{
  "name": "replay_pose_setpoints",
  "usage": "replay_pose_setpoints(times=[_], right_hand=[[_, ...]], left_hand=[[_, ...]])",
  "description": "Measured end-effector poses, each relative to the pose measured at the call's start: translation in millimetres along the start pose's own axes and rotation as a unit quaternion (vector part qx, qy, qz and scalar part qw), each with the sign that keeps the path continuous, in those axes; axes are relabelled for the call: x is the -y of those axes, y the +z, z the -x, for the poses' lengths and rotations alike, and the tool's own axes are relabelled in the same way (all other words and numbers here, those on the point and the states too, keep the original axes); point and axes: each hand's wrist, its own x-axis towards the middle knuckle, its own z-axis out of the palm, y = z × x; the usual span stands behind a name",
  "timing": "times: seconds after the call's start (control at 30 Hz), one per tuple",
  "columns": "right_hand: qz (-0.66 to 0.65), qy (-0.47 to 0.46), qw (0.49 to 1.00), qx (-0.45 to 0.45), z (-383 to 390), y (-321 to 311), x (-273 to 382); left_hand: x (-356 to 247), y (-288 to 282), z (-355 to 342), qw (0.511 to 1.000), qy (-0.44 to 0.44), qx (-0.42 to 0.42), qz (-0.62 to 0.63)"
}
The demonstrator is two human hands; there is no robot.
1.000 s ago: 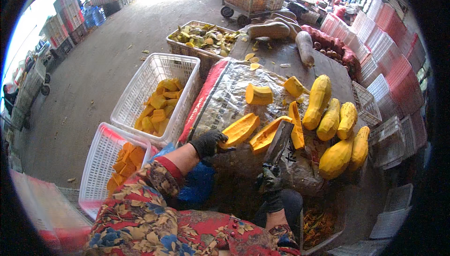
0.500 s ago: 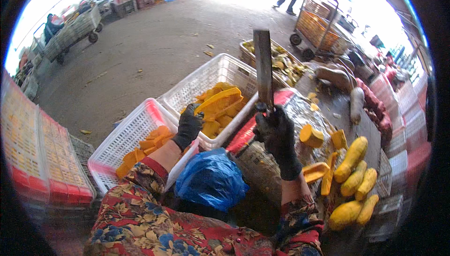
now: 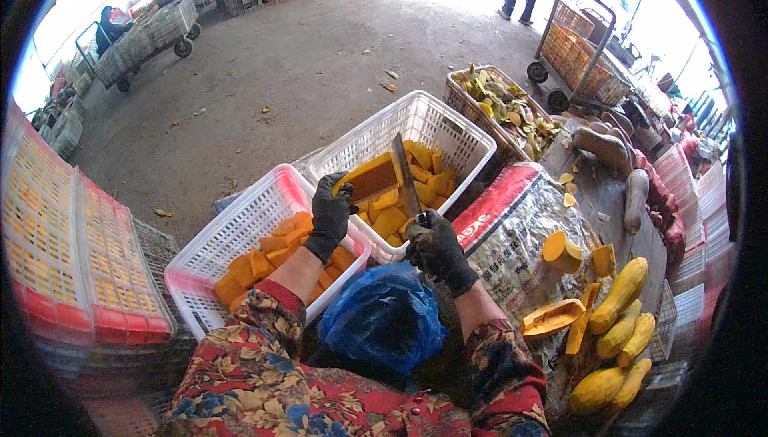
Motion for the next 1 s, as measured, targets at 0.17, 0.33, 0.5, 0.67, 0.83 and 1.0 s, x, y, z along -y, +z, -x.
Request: replay_pose_setpoints(times=[0.17, 0.33, 0.5, 0.67, 0.83, 1.0], right_hand=[[-0.005, -0.093, 0.995, -0.034, 5, -5, 41], [-0.031, -0.175, 0.982, -0.071, 5, 14, 33], [0.245, -0.328, 0.91, 0.066, -10, 18, -25], [0.14, -0.05, 0.981, 0.124, 7, 10, -47], [-0.237, 0.122, 0.963, -0.029, 45, -26, -35], [-0.158, -0.046, 0.966, -0.198, 129, -85, -41]], left_hand=[[4, -2, -10, 0.997, 0.012, 0.023, -0.072], [14, 6, -10, 0.992, 0.065, -0.016, -0.104], [32, 7, -4, 0.998, -0.032, -0.049, 0.017], [40, 1, -26, 0.988, 0.105, -0.034, -0.107], [37, 9, -56, 0.989, 0.093, 0.077, -0.08], [38, 75, -17, 0.965, -0.002, 0.251, -0.072]])
